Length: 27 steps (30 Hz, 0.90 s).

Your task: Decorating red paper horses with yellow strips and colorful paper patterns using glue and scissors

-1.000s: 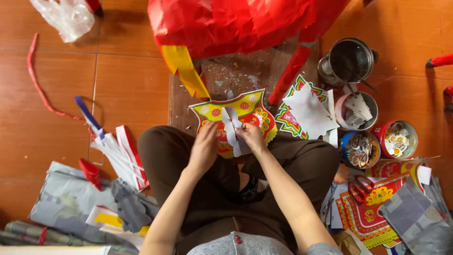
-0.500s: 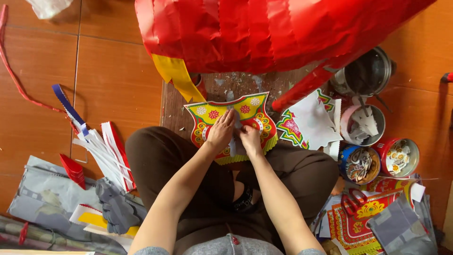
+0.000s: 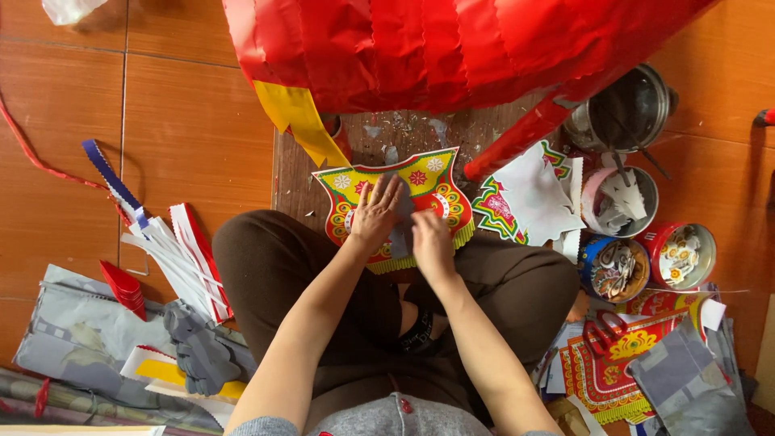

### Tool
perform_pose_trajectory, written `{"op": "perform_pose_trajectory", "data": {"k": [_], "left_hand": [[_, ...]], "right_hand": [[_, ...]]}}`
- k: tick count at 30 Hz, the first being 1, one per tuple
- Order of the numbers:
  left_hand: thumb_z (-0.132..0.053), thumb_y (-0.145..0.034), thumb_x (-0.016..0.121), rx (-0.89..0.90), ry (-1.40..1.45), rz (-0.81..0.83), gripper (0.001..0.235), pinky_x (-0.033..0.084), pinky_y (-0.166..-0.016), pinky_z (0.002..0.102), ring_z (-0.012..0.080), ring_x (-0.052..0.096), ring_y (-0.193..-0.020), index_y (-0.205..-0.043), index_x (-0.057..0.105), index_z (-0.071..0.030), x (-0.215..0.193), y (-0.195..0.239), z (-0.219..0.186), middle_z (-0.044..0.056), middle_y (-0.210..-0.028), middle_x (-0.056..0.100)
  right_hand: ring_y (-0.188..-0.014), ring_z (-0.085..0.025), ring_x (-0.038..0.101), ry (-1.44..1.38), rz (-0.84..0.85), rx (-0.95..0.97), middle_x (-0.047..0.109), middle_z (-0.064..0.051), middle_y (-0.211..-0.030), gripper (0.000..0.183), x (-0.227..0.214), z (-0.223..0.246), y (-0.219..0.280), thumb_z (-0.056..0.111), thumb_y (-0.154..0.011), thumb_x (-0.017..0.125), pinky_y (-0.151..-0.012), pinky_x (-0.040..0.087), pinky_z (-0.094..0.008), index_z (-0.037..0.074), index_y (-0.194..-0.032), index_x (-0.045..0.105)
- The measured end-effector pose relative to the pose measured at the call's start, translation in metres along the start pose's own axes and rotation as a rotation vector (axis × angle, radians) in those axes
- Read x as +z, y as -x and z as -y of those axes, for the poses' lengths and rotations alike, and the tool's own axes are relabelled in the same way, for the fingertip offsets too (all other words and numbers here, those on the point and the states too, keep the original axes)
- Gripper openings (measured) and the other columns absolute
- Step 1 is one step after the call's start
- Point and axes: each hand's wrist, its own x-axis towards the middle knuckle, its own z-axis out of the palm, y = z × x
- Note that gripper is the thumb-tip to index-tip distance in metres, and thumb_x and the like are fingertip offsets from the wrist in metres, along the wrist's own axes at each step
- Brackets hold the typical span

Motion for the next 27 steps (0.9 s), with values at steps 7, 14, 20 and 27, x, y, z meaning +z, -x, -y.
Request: {"op": "perform_pose_trajectory", "data": {"k": [7, 14, 20, 27], "left_hand": [[-0.053, -0.081, 0.067, -0.024, -0.011, 0.141, 0.097, 0.001, -0.119, 0.057, 0.0344, 0.003, -0.150, -0.157, 0.018, -0.018, 0.005, -0.001, 0.005, 0.006, -0.164, 0.010], [-0.064, -0.071, 0.069, -0.039, -0.053, 0.099, 0.107, 0.013, -0.116, 0.062, 0.0373, 0.009, -0.149, -0.155, 0.021, -0.018, -0.020, -0.002, -0.002, 0.012, -0.160, 0.021], [-0.051, -0.085, 0.067, -0.132, 0.048, 0.105, 0.087, 0.021, -0.114, 0.062, 0.0392, 0.012, -0.147, -0.153, 0.025, -0.018, -0.055, -0.009, -0.014, 0.015, -0.159, 0.021], [-0.037, -0.091, 0.062, -0.171, 0.054, 0.180, 0.055, 0.022, -0.114, 0.061, 0.0376, 0.017, -0.147, -0.140, 0.047, -0.017, -0.102, 0.018, 0.003, 0.018, -0.159, 0.018]], "right_hand": [[-0.108, -0.034, 0.059, 0.362, 0.170, -0.359, 0.063, -0.017, -0.117, 0.029, 0.023, -0.005, 0.057, 0.007, -0.085, 0.056, -0.087, 0.048, -0.043, 0.000, -0.111, 0.067], [-0.101, -0.040, 0.063, 0.292, -0.240, -0.060, 0.063, -0.017, -0.114, 0.034, -0.041, -0.016, -0.007, 0.020, -0.080, 0.070, -0.074, 0.056, -0.052, 0.008, -0.111, 0.067], [-0.098, -0.036, 0.065, 0.162, -0.290, 0.249, 0.069, -0.011, -0.093, 0.049, -0.018, -0.094, -0.029, 0.030, -0.076, 0.074, -0.082, 0.053, -0.052, 0.013, -0.121, 0.064], [-0.094, -0.032, 0.060, 0.115, -0.620, 0.038, 0.062, -0.008, -0.094, 0.015, -0.119, -0.096, -0.053, 0.018, -0.082, 0.069, -0.085, 0.048, -0.042, 0.013, -0.097, 0.070]]}}
